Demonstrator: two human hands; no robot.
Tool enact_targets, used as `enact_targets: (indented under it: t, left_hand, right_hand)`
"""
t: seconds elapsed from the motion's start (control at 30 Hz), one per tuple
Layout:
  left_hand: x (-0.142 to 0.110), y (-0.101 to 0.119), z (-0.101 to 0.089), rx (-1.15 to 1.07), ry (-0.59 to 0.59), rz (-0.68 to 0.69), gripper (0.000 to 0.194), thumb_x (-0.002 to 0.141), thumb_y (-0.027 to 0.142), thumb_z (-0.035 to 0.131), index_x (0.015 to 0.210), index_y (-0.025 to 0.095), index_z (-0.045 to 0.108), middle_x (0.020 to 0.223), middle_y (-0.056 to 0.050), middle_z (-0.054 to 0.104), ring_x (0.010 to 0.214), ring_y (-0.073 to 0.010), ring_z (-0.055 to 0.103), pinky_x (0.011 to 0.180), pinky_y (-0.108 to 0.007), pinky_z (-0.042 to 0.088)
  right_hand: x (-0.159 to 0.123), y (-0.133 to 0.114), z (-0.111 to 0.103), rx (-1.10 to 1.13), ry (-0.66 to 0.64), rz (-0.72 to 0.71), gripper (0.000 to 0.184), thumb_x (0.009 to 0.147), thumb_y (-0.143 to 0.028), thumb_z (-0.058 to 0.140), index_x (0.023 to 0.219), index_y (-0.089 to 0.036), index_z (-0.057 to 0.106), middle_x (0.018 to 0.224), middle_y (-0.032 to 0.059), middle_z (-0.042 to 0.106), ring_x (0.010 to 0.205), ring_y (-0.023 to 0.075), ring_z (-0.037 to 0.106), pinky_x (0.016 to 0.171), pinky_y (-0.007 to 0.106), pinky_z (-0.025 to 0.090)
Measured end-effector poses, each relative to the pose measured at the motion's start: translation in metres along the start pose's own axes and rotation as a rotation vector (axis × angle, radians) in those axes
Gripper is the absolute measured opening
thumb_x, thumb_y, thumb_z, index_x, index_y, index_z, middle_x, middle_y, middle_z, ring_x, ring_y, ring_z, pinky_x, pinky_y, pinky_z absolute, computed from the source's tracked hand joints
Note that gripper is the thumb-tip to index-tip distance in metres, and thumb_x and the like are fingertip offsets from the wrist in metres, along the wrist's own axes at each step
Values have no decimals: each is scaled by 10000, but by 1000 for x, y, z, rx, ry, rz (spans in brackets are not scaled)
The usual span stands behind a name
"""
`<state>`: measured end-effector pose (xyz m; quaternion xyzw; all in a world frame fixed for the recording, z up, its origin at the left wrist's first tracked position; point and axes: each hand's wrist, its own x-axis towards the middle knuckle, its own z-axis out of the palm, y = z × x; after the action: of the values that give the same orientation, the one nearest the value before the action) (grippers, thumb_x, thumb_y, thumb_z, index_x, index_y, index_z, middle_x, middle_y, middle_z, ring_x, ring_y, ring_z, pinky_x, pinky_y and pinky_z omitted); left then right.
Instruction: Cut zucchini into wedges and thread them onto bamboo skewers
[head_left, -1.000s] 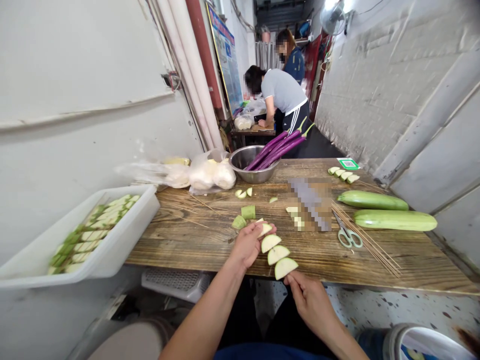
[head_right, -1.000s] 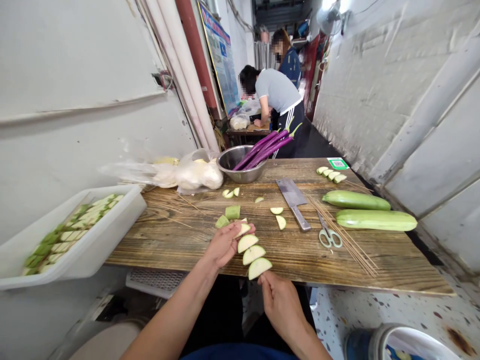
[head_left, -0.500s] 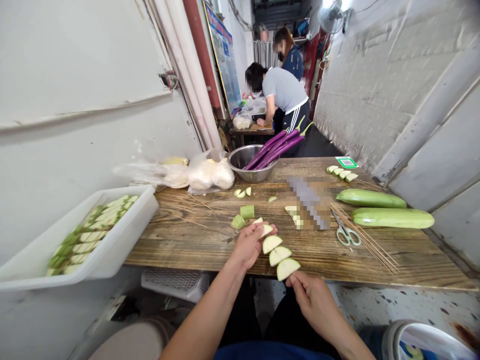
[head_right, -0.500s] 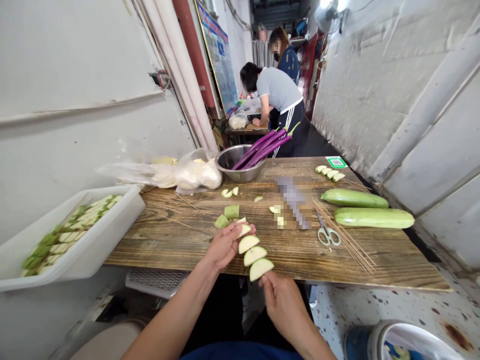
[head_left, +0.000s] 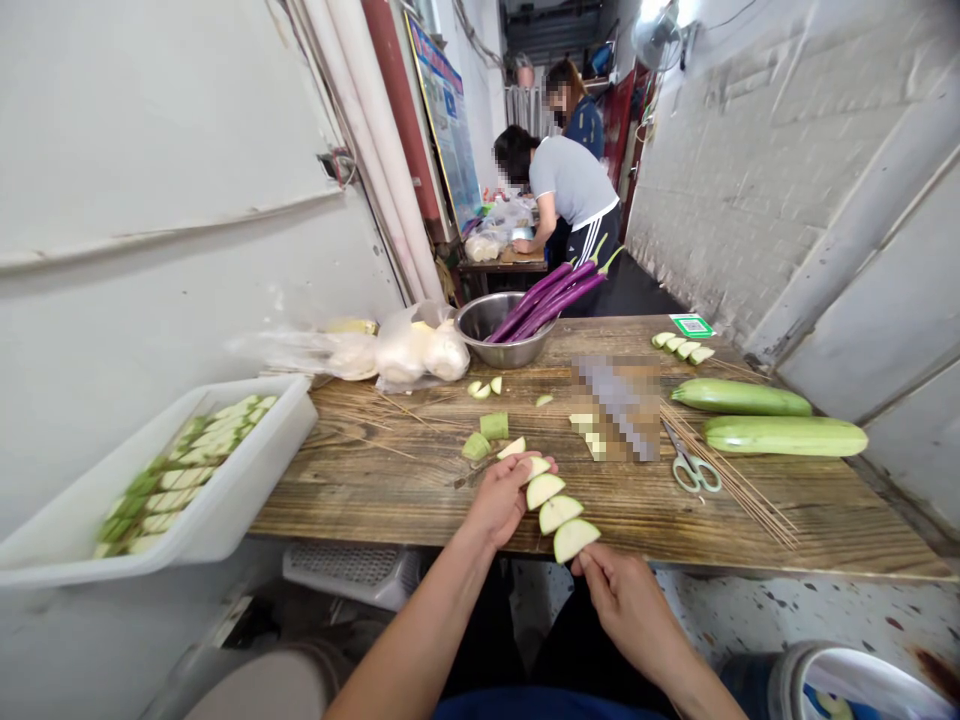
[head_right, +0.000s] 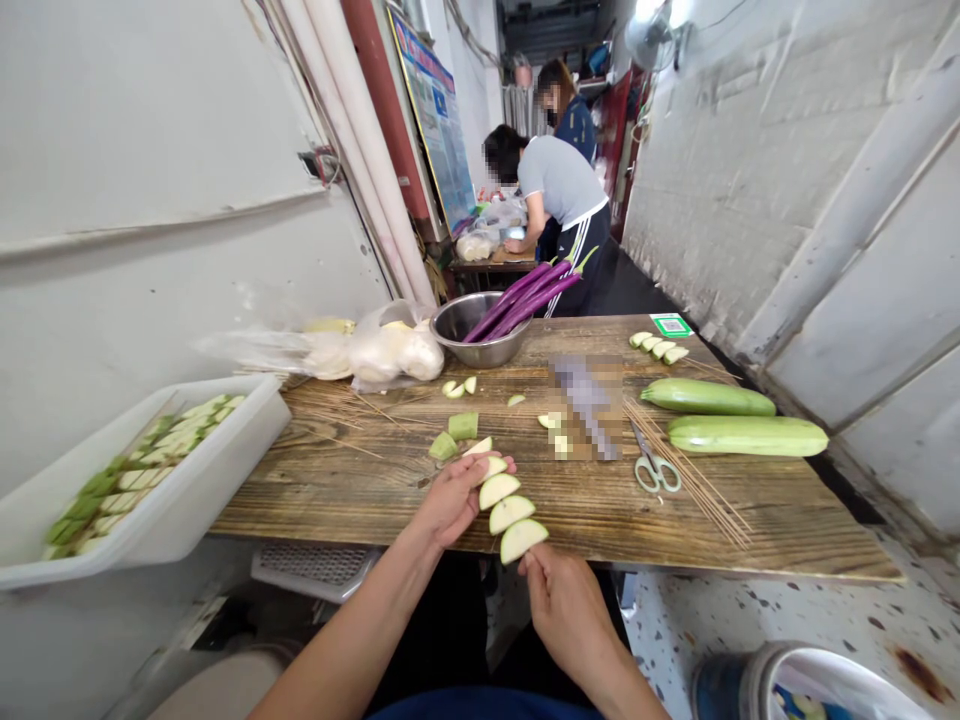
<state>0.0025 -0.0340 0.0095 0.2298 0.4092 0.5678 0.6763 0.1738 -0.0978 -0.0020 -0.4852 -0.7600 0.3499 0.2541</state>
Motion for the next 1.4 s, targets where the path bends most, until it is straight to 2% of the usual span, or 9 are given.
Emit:
enact_targets:
  t: [0.2,0.3,0.43,0.53,0.7,0.9,1.1,1.23,1.4]
  left_hand:
    - [0,-1,4,-32,7,-5,166,745,168,610,889,90,579,870,-124,672,754,-173,637,736,-290,481]
    - [1,7,8,-89,2,5,174,750,152,603,911,91,577,939,-137,661,851,-199,631,768,-302,480]
    - [2,14,10,-231,-59,-7,263,810,283,543,979,84,575,1038,-164,630,988,-245,590,830,-352,471]
    - [1,11,9,-238,-56,74,281,826,290,518,1032,105,567,1046,-146,630,1004,-245,584,843,-377,470]
    - [-1,7,10,-190,-14,172,275,817,254,526,1046,107,565,1039,-150,634,996,-251,587,851,-408,469]
    - [-3,9,11,-163,16,193,271,791,285,572,994,106,579,1040,-153,633,961,-256,603,856,-426,468]
    - [-2,9,13,-133,63,195,261,740,258,641,953,117,586,1008,-130,646,955,-240,605,827,-395,486]
    - [-7,8,14,-104,-3,165,311,744,346,634,964,129,600,987,-113,651,914,-220,612,795,-355,499]
    - [-19,-10,19,-26,-112,83,300,738,331,646,958,128,625,958,-100,656,866,-188,613,766,-301,489]
  right_hand:
    - [1,6,12,-53,85,-62,264,889,-225,313,726,-193,518,648,19,602,572,150,560,556,229,351]
    - [5,15,26,-63,184,-114,289,908,-237,294,740,-182,523,628,22,589,547,144,557,550,227,358]
    - [12,26,45,-2,313,-185,307,924,-260,300,748,-161,532,595,13,558,499,118,533,516,205,354]
    - [15,29,51,43,343,-210,296,922,-264,331,757,-152,550,623,18,565,518,110,529,534,195,362]
    - [11,20,46,175,298,-127,288,912,-312,371,821,-154,593,624,7,550,551,114,510,554,194,377]
    - [3,16,42,336,172,-46,299,912,-342,360,856,-155,586,499,-50,402,443,97,391,448,189,318]
    - [5,13,41,260,255,-148,274,899,-294,380,849,-148,606,574,-12,482,502,104,457,500,192,362]
    - [9,12,42,274,330,-156,261,900,-277,377,846,-150,598,559,-15,489,481,101,462,486,187,375]
    - [19,16,45,275,434,-149,255,897,-278,381,857,-146,596,623,8,557,502,102,501,492,184,398]
